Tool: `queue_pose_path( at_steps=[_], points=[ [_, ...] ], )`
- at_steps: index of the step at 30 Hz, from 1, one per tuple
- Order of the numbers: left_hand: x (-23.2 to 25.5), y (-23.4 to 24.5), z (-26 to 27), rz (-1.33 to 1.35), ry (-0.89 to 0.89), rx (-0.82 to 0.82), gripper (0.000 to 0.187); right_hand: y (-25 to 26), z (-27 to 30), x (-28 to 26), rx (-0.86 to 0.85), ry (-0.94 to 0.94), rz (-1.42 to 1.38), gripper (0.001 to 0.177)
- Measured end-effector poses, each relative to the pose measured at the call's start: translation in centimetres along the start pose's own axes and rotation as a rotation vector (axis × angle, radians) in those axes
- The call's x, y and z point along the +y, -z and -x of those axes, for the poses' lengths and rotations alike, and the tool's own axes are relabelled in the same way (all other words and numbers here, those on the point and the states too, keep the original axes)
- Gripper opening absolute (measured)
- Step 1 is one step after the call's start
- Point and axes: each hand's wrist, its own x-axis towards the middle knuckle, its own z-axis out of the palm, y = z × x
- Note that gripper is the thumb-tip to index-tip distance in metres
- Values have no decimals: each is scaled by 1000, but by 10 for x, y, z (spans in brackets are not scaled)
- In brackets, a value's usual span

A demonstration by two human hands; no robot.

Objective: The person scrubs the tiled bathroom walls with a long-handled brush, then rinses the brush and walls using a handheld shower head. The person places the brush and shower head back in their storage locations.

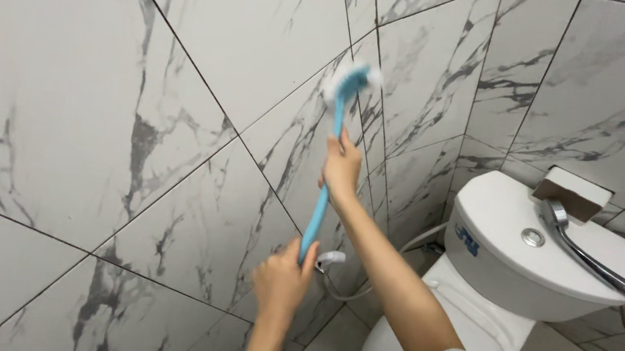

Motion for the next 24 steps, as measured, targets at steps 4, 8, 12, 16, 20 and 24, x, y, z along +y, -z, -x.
queue_pose_path(
  at_steps=[4, 8, 12, 16, 20, 24],
  points=[
    [-22, -41, 19, -30, 10, -121, 43, 28, 1, 82, 137, -120, 83, 48],
    [-32, -46, 29, -32, -2, -96, 44, 34, 6, 105, 184, -254, 125, 48],
    [-30, -1, 25, -3, 7, 23, 40, 1, 24, 51, 75, -115, -18, 55],
    [-27, 35, 32, 42, -10, 134, 42, -29, 51, -6, -52, -24, -53, 56],
    [-46, 21, 44, 23, -12, 142, 36, -28, 59, 20, -1, -15, 17, 53],
    [-67, -18, 59, -69, 58, -52, 40, -6, 60, 94, 134, -92, 126, 51]
  ],
)
